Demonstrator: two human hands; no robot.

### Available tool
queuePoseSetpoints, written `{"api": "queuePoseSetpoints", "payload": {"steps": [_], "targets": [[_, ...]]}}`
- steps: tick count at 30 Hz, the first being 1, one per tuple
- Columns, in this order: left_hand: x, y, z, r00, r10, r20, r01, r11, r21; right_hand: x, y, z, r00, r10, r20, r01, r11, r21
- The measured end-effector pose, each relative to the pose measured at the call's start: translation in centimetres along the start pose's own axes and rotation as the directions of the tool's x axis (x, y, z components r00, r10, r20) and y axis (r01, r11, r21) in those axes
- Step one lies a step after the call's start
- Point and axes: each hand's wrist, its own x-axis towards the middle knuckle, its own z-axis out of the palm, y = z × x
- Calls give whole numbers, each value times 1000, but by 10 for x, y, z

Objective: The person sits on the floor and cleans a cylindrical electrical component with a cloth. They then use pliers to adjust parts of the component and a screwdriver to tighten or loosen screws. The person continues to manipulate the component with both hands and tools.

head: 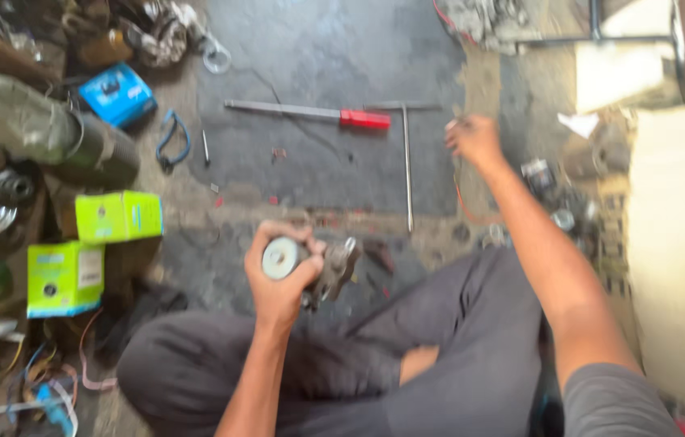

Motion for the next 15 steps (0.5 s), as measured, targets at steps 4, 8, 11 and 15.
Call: {"api": "queuePoseSetpoints", "payload": {"steps": [4,8,11,15], "targets": [[41,-47,14,995,-26,-99,16,995,-102,133,-16,-41,828,-389,-404,95,807,-583],[60,-83,24,985,-90,-146,58,976,-210,201,-10,-70,583,-788,-198,519,549,-655],[76,-97,24,981,-102,-166,64,973,-222,228,-8,-76,716,-658,-235,300,594,-746],[81,-102,22,975,-85,-206,25,959,-281,231,-49,-126,620,-744,-250,279,506,-816]]}}
